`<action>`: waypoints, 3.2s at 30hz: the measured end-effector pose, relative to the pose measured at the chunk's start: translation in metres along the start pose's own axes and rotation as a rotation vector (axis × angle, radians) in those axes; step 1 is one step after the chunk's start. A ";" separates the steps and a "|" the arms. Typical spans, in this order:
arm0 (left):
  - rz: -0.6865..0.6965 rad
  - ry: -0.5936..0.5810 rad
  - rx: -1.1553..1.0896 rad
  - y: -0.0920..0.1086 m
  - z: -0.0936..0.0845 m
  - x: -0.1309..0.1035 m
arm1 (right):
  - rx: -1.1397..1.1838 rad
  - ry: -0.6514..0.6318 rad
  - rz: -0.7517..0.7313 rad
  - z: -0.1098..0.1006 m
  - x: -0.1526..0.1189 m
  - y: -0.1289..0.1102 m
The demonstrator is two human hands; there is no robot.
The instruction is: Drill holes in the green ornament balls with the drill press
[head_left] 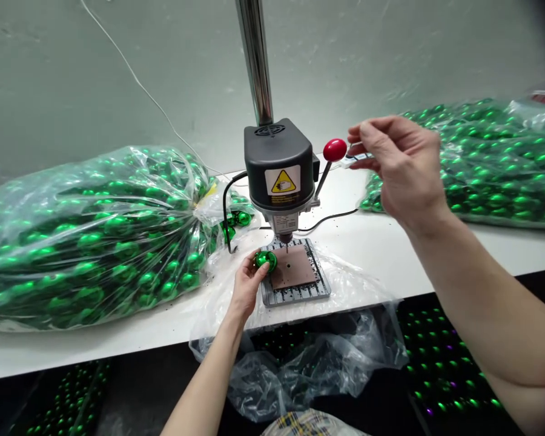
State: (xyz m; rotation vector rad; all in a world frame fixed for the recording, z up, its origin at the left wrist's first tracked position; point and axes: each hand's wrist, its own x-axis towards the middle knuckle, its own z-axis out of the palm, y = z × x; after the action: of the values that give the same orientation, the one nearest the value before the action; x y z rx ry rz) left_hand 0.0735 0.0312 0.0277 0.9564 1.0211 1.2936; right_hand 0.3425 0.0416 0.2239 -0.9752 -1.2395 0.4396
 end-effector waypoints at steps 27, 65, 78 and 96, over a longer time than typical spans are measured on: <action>-0.259 -0.291 -0.060 0.038 -0.006 -0.064 | -0.111 -0.519 -0.200 0.030 -0.150 0.026; 0.363 -0.329 0.457 -0.032 0.013 0.036 | 0.306 -0.117 0.258 0.056 0.017 -0.020; 0.458 -0.435 0.558 -0.023 0.022 0.024 | 0.303 -0.135 0.221 0.056 0.016 -0.017; 0.205 -0.311 0.436 -0.038 0.020 0.023 | 0.331 0.057 0.200 0.067 0.009 -0.015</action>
State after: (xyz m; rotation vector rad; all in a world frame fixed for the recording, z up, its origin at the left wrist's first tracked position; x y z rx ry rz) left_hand 0.1039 0.0526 -0.0043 1.5767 0.9952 1.0558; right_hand 0.2802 0.0658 0.2418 -0.8229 -0.9826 0.7438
